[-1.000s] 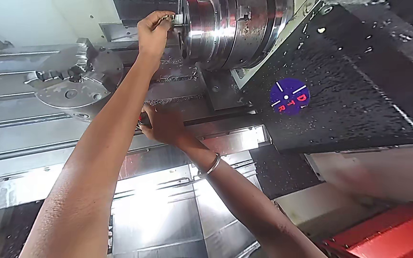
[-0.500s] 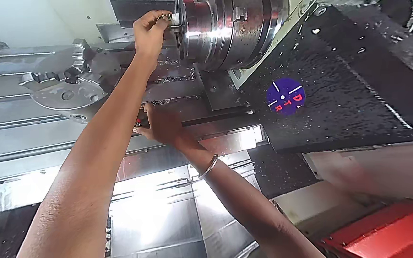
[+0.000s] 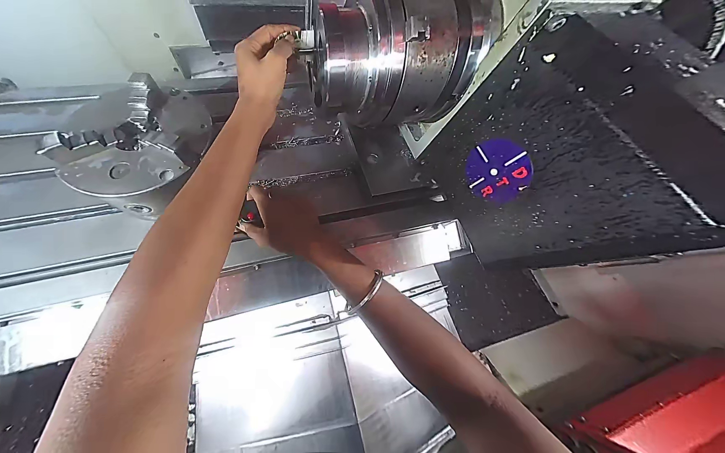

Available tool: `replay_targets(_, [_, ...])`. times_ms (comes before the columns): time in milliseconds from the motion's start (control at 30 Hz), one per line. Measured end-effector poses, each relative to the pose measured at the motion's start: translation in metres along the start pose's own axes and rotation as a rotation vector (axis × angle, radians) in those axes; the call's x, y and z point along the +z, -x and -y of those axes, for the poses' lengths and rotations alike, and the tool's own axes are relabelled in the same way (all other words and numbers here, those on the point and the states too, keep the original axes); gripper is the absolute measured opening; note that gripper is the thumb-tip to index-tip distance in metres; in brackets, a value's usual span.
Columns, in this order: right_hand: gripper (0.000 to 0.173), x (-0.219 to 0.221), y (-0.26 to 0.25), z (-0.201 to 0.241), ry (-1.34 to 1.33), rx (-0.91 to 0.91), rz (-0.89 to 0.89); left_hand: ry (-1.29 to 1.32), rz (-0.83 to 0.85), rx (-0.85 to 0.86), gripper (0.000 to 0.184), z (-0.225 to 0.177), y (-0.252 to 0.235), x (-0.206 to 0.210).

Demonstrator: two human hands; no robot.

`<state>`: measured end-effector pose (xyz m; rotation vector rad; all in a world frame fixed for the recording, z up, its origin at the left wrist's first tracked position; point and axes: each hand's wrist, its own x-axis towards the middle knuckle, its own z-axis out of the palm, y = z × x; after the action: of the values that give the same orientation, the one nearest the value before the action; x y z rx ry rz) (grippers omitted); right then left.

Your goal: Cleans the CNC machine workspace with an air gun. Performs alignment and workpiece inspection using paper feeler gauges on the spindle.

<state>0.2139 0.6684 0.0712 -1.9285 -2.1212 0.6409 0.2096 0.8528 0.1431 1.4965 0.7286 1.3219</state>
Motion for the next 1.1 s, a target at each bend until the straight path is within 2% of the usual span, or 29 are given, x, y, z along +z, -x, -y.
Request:
replay_targets(100, [0.053, -0.0051, 0.0019, 0.0020, 0.005, 0.013, 0.055, -0.013, 0.008, 0.007, 0.021, 0.0029, 0.0018, -0.0005])
replay_targets(233, [0.063, -0.0014, 0.0011, 0.0014, 0.009, 0.053, 0.024, 0.012, 0.004, 0.028, 0.020, 0.0013, -0.0005, -0.0005])
replay_targets(500, [0.050, -0.0040, 0.0013, 0.0020, 0.010, 0.014, 0.038, 0.013, 0.002, 0.018, 0.020, 0.0006, 0.0024, 0.0019])
replay_targets(800, [0.063, -0.0053, 0.0023, 0.0017, 0.050, 0.019, 0.048, -0.008, -0.009, 0.003, 0.020, 0.0000, 0.0029, 0.0023])
replay_targets(1100, [0.050, -0.0048, 0.0015, 0.0020, 0.020, 0.014, 0.061, 0.007, 0.002, 0.021, 0.020, 0.0018, -0.0002, 0.0019])
